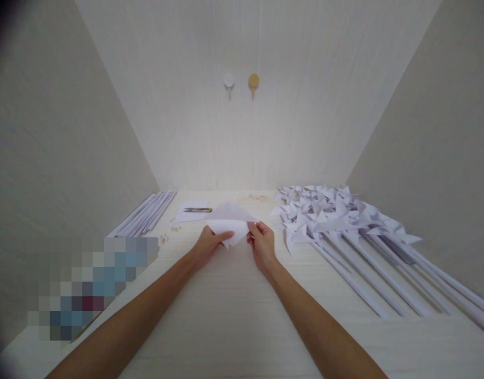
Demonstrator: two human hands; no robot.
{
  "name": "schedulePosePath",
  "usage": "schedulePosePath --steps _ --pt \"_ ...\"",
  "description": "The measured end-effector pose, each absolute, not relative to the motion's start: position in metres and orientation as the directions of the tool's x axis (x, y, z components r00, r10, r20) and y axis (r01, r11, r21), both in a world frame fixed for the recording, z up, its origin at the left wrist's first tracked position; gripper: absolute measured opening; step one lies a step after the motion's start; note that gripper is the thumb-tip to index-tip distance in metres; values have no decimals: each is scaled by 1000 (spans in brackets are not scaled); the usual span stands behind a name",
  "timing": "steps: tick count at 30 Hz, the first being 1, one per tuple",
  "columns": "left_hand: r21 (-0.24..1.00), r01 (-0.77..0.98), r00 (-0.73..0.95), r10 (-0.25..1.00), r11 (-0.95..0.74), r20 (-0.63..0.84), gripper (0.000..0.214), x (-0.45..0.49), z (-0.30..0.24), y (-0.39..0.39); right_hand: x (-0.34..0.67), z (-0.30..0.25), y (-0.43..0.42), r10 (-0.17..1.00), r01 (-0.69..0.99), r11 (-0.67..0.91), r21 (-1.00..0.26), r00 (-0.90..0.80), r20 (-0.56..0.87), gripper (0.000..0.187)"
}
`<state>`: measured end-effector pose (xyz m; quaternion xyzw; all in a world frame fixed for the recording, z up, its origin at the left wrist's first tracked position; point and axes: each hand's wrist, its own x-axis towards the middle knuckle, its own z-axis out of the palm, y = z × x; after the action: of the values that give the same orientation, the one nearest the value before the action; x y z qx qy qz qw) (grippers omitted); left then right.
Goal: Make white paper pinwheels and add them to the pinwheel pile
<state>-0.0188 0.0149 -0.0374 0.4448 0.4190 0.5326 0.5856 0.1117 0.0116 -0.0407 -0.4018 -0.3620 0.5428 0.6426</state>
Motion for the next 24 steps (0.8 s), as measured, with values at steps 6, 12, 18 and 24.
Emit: schedulePosePath --steps 6,12,18,24 --pt "938 -347 38 999 -11 26 26 -21 -37 15 108 -43 7 983 31 160 -987 -99 156 32" --pt "939 -345 19 1000 3 3 28 -20 -35 15 109 -40 6 975 115 179 -977 -151 161 33" --pt "929 -371 40 999 2 14 29 -19 -34 15 109 -41 6 970 29 153 -988 -193 145 27" --pt "921 -390 34 999 4 10 42 -19 -36 16 109 -40 6 965 -5 109 -994 -238 107 23"
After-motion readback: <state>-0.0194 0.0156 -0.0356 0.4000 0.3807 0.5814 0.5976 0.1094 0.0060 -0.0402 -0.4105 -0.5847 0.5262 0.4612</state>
